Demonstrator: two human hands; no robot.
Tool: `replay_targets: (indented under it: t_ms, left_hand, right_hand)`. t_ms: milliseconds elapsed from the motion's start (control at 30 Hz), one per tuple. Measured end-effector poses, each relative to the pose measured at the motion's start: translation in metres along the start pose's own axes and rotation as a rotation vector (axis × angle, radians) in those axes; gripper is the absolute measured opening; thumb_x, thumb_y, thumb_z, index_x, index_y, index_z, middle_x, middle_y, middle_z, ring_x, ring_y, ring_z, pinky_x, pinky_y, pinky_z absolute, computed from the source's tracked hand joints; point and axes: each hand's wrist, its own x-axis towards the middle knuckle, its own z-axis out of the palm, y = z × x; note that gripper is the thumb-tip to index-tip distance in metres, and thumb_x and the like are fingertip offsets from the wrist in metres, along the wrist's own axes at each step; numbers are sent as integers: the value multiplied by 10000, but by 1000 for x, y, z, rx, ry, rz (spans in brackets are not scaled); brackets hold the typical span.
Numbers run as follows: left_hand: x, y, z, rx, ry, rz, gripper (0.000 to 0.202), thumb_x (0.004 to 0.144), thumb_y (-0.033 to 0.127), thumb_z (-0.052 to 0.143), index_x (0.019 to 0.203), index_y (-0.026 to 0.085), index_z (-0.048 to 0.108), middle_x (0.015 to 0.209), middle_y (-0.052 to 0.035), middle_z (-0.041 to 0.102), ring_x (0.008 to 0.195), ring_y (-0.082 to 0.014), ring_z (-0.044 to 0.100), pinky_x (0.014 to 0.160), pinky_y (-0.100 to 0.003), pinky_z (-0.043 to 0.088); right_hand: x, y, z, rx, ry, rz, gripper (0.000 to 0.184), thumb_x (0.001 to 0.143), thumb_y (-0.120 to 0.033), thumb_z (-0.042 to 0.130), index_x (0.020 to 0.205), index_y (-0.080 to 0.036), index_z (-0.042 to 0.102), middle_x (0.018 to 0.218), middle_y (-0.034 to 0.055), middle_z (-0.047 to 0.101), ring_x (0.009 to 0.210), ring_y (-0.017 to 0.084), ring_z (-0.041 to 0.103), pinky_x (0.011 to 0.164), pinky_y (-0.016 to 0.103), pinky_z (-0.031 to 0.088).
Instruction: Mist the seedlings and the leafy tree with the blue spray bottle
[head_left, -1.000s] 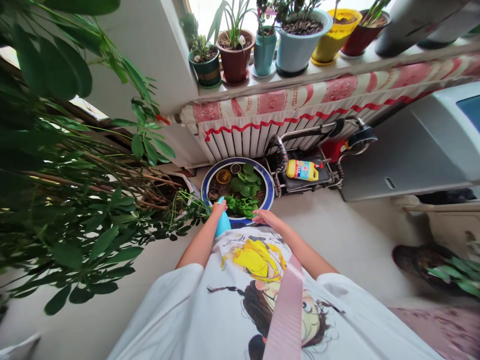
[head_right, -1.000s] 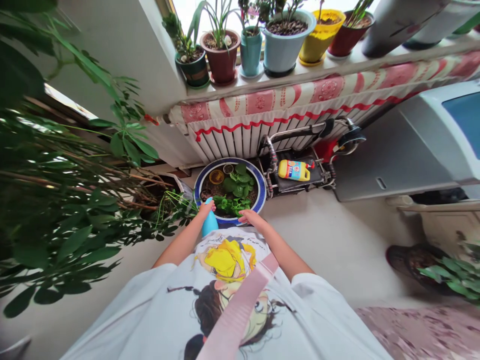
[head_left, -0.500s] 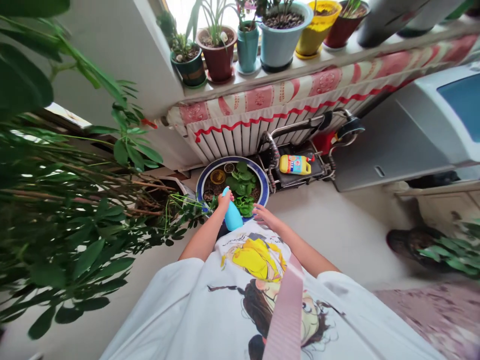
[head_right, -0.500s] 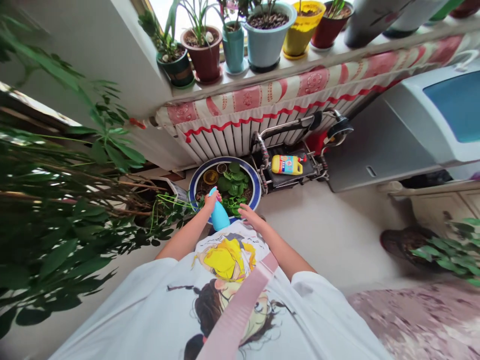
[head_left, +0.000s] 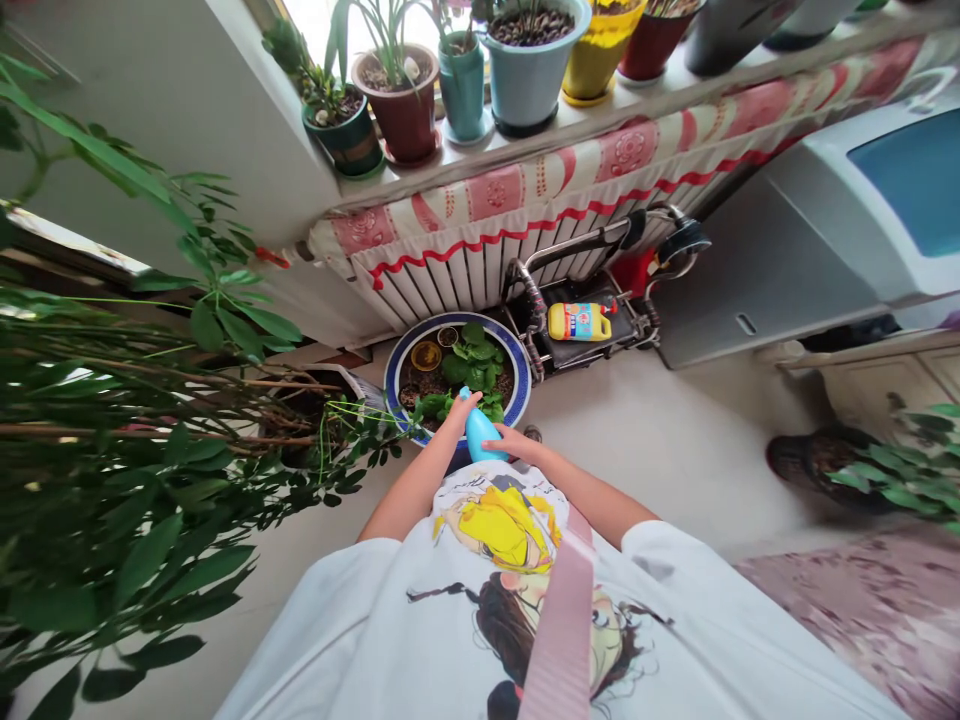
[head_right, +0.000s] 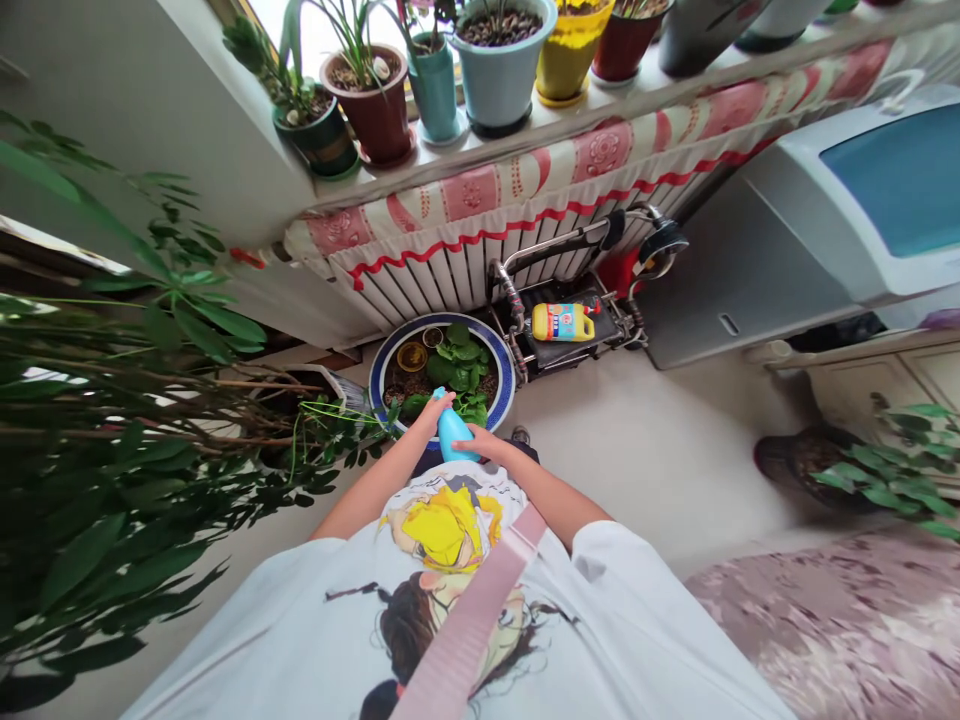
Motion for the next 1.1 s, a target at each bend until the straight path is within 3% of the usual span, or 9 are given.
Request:
replay_targets:
  t_ms: [100, 200, 367, 600, 767, 833, 933, 1033, 1100]
  left_hand:
    - [-5, 1, -5, 52, -97, -50, 347, 936, 346, 601, 1222, 151, 581, 1216, -95, 615, 1038, -217, 634, 878, -424, 558]
    - [-10, 1, -11, 81, -151, -67, 336, 935, 342, 604, 1207, 147, 588, 1202, -93, 621, 1029, -213, 637, 873, -419, 559]
    - [-14, -1, -14, 105, -149, -65, 334, 936, 347, 601, 1202, 145, 590, 1192, -92, 624, 1020, -210, 639, 866, -413, 561]
    - [-19, 3, -14, 121, -127, -37, 361, 935, 349, 600, 1239, 155, 574, 1252, -102, 603, 1077, -227, 624, 912, -442, 542]
    - [-38, 2, -18, 113, -282, -74, 675, 745, 429, 800, 1336, 264, 518, 1323, -108, 611, 1163, -285, 615, 972, -436, 492]
    - [-47, -1, -19, 123, -359, -93, 736, 659, 444, 855, 1302, 246, 556, 1266, -125, 652, 1131, -328, 633, 947, -470, 498]
    - [-58, -2, -18, 141, -421, -56, 698, 622, 421, 878, 1226, 187, 620, 1185, -141, 693, 1111, -352, 637, 945, -477, 493]
    - [-61, 0, -15, 162, -420, 34, 615, 683, 414, 841, 1211, 177, 636, 1170, -132, 702, 1114, -332, 636, 946, -431, 491]
    - [-59, 1, -13, 192, -407, 85, 589, 710, 410, 822, 1217, 177, 633, 1168, -125, 703, 1091, -320, 645, 923, -414, 500]
  right_hand:
    - [0, 5, -13, 26, -5, -33, 820, 663, -557, 802, 1346, -213, 506, 1145, 111, 687, 892, 264, 685, 672, 359, 587]
    - [-1, 9, -24, 52, -21, -76, 770, 645, -520, 825, 1296, -207, 557, 1154, 94, 694, 955, 261, 682, 763, 361, 587]
    - [0, 12, -26, 70, -49, -105, 704, 637, -447, 838, 1253, -206, 595, 1163, 80, 701, 1032, 273, 669, 873, 394, 568]
    - [11, 16, -22, 49, -67, -103, 680, 603, -356, 833, 1225, -208, 603, 1115, 93, 704, 1036, 315, 659, 881, 460, 555]
    - [13, 12, -23, 59, -4, -221, 785, 617, -408, 810, 1321, -237, 508, 1285, 85, 617, 1213, 315, 559, 1021, 461, 469]
    - [12, 8, -25, 52, -5, -269, 808, 622, -412, 801, 1345, -252, 479, 1345, 79, 576, 1268, 307, 517, 1046, 448, 448]
    - [11, -1, -28, 14, -4, -322, 801, 640, -395, 777, 1364, -268, 461, 1417, 87, 515, 1330, 306, 458, 1083, 463, 403]
    - [14, -15, -29, -31, 46, -381, 888, 653, -362, 745, 1447, -285, 356, 1508, 98, 411, 1421, 305, 340, 1144, 489, 308]
    - [17, -26, -27, -55, 68, -418, 891, 690, -354, 695, 1483, -297, 294, 1525, 94, 392, 1429, 291, 334, 1144, 483, 312]
